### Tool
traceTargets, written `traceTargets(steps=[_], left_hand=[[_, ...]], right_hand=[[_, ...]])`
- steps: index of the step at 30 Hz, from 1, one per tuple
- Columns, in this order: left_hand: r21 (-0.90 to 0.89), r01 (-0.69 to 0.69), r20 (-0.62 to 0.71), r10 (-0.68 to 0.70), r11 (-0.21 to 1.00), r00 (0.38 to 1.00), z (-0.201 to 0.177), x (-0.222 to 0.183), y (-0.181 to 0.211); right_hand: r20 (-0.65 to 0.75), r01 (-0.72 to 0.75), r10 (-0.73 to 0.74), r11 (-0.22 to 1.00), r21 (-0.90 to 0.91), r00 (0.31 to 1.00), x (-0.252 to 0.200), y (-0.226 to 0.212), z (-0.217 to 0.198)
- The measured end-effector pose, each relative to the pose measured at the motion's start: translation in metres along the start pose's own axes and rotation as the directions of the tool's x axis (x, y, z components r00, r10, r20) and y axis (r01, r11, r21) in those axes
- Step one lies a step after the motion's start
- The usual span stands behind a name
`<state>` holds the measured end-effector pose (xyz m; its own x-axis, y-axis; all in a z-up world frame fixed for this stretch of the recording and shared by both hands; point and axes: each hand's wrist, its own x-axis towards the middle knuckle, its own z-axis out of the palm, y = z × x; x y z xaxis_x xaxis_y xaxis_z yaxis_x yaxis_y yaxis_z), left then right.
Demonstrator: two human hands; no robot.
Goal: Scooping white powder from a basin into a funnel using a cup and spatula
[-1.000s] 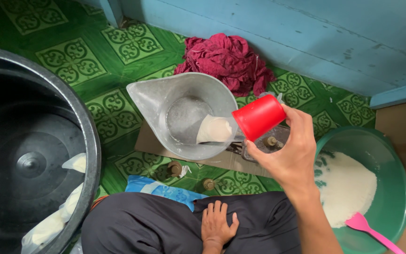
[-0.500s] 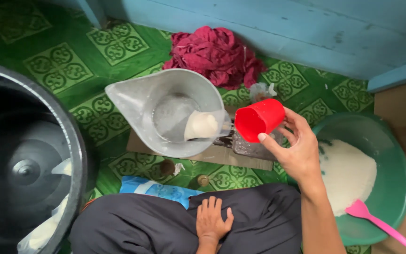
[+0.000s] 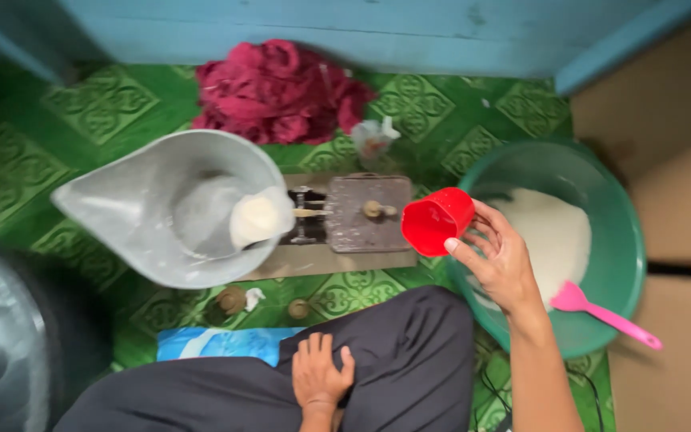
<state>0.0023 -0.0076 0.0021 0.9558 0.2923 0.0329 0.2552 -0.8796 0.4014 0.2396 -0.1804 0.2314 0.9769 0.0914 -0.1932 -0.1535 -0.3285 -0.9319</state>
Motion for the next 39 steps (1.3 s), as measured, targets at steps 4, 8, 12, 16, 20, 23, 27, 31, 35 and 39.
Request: traceTargets(steps=[4, 8, 12, 16, 20, 23, 27, 31, 35, 39], left_hand=[[0.057, -0.003, -0.009, 0.003, 0.998, 1.0, 0.003, -0.002, 0.001], [0.079, 0.006, -0.035, -0.004, 0.997, 0.999, 0.01, -0.004, 0.0], [0.098, -0.028, -0.044, 0.032, 0.995, 0.999, 0.008, -0.004, 0.003], [0.151, -0.031, -0.065, 0.041, 0.988, 0.997, 0.008, -0.004, 0.005], [0.173, -0.026, -0.086, 0.041, 0.985, 0.995, 0.007, -0.005, 0.008], [0.167, -0.023, -0.1, 0.04, 0.986, 0.994, 0.008, -0.006, 0.009], [0.18, -0.026, -0.087, 0.042, 0.983, 0.995, 0.009, -0.005, 0.01], [0.185, -0.026, -0.089, 0.043, 0.982, 0.995, 0.014, -0.007, 0.008], [0.217, -0.006, -0.082, 0.025, 0.976, 0.996, 0.014, -0.008, 0.009], [0.222, -0.004, -0.069, 0.02, 0.975, 0.997, 0.014, -0.007, 0.009]], right_hand=[[-0.106, -0.101, 0.093, 0.993, -0.067, 0.99, -0.009, 0.041, -0.053], [-0.28, -0.207, 0.155, 0.964, -0.167, 0.947, -0.02, 0.099, -0.114], [-0.506, -0.197, -0.136, 0.812, -0.55, 0.852, -0.038, 0.142, -0.153], [-0.302, -0.04, -0.332, 0.612, -0.79, 0.894, -0.051, 0.176, -0.161], [-0.36, -0.241, -0.013, 0.721, -0.649, 0.933, -0.056, 0.192, -0.172], [-0.396, -0.564, 0.419, 0.721, -0.403, 0.818, -0.047, 0.163, -0.173], [-0.37, -0.613, 0.491, 0.676, -0.409, 0.788, -0.035, 0.164, -0.184], [-0.349, -0.556, 0.433, 0.668, -0.495, 0.831, -0.02, 0.177, -0.198], [-0.318, -0.451, 0.32, 0.66, -0.601, 0.893, -0.006, 0.174, -0.201], [-0.268, -0.23, 0.028, 0.603, -0.764, 0.963, 0.009, 0.211, -0.205]])
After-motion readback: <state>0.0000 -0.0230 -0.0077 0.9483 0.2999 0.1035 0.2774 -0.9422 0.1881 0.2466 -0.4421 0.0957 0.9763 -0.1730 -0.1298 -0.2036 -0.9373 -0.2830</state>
